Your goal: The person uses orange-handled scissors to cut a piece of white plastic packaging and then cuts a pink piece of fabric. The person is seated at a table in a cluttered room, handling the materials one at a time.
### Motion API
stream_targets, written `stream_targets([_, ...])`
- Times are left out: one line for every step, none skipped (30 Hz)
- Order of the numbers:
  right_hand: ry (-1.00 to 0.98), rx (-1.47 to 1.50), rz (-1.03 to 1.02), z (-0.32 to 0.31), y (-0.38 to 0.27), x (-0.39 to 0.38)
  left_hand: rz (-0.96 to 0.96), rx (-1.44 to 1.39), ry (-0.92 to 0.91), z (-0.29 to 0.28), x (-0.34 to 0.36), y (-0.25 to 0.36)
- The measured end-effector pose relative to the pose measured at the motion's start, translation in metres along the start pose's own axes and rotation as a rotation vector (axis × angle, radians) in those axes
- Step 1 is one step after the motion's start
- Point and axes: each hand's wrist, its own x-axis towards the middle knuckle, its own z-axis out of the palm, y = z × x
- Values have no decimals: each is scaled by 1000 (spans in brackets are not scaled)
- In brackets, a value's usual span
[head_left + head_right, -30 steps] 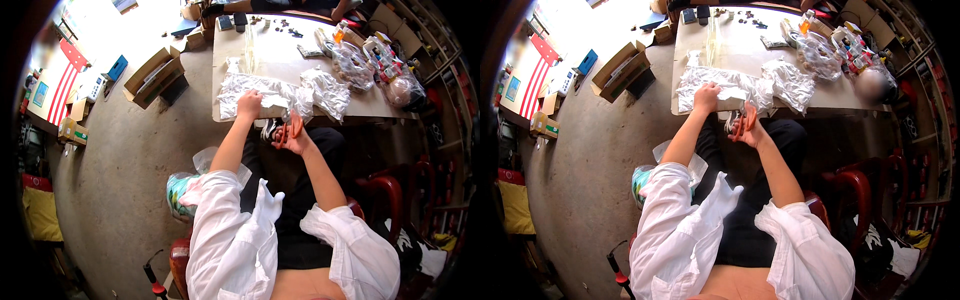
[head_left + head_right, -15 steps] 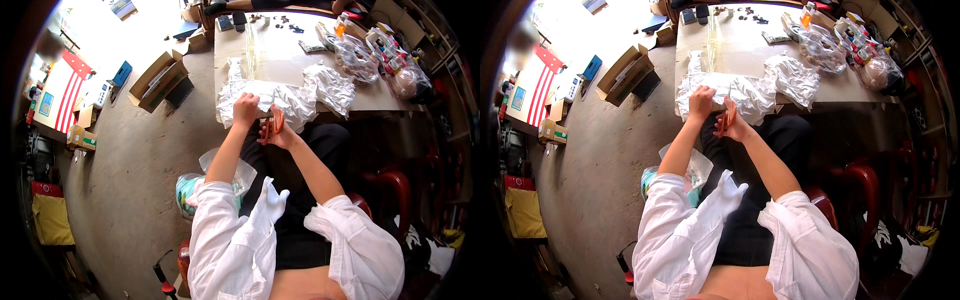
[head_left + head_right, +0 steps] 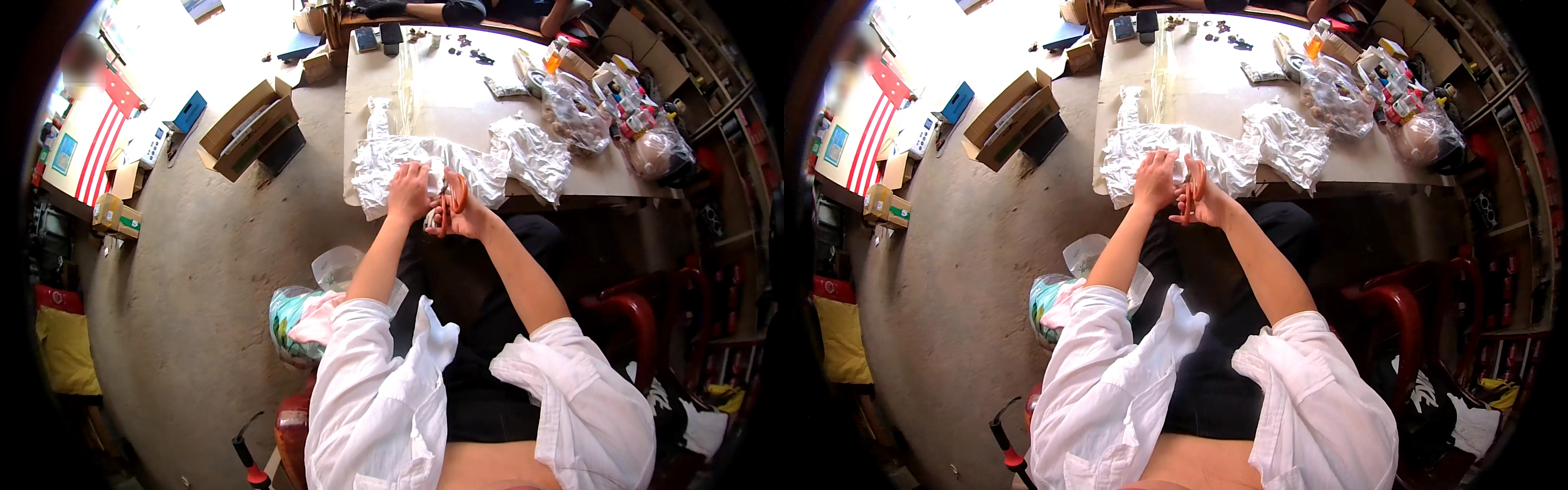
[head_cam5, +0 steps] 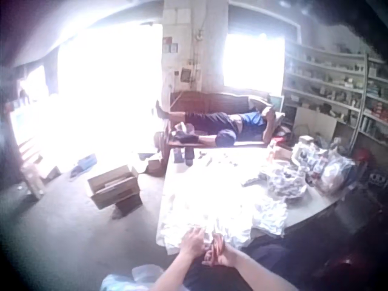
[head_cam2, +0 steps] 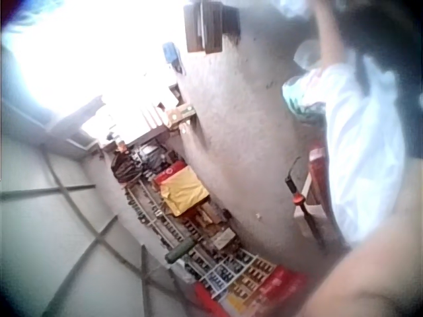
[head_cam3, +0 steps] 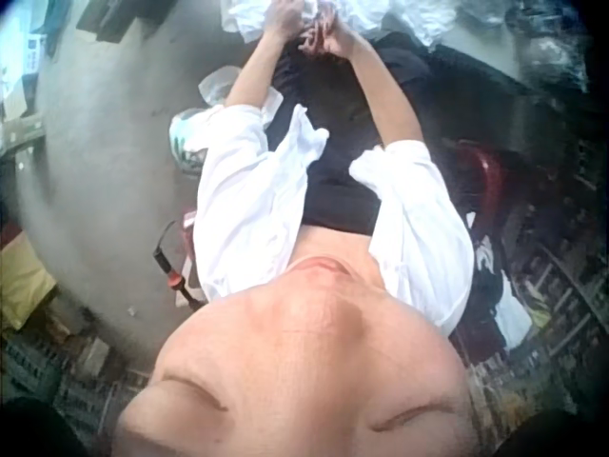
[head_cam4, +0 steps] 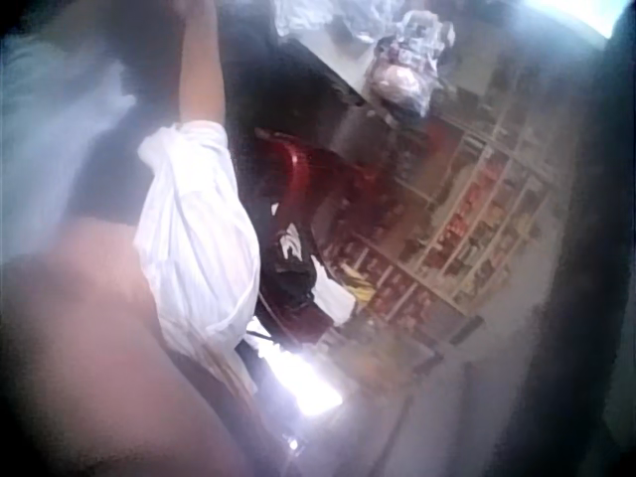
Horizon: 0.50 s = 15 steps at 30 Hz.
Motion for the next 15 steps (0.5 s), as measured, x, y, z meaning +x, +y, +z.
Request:
stream_targets([2, 19, 12, 1, -5, -1, -14, 18, 15, 3, 1, 1])
stream_targets([11, -2, 12, 0, -8, -2, -21, 16, 44, 5, 2, 3])
stream_targets([19, -23, 13, 0, -12, -3, -28, 14, 73, 8, 2, 4])
stream_targets([27, -44, 14, -1, -15, -4, -37, 14, 102, 11, 2, 5])
stream_targets([3, -33, 30, -2, -20, -6, -54, 49, 111, 15, 4, 7])
stream_targets([-22, -22, 47, -4, -21, -7, -72, 84, 120, 19, 3, 10])
stream_targets([-46, -11, 64, -6, -22, -8, -91, 119, 129, 25, 4, 12])
stream_targets([-96, 48, 94, -10, -22, -3, -117, 129, 113, 41, 6, 8])
stream_targets([-108, 47, 75, -15, -20, 0, -69, 98, 123, 44, 6, 10])
stream_targets([-120, 46, 56, -20, -20, 2, -21, 68, 134, 47, 5, 11])
stream_targets([-101, 73, 68, -16, -17, 2, -27, 38, 106, 47, 1, 9])
stream_targets([-110, 76, 66, -13, -16, 0, 1, 38, 133, 47, -2, 6])
stream_targets([-119, 79, 64, -11, -16, -2, 29, 38, 160, 47, -5, 4])
stream_targets([-124, 89, 68, -8, -13, -4, 54, 34, 178, 46, -10, 4])
stream_targets([-81, 102, 84, -5, -13, -3, 41, 47, 168, 45, -13, 5])
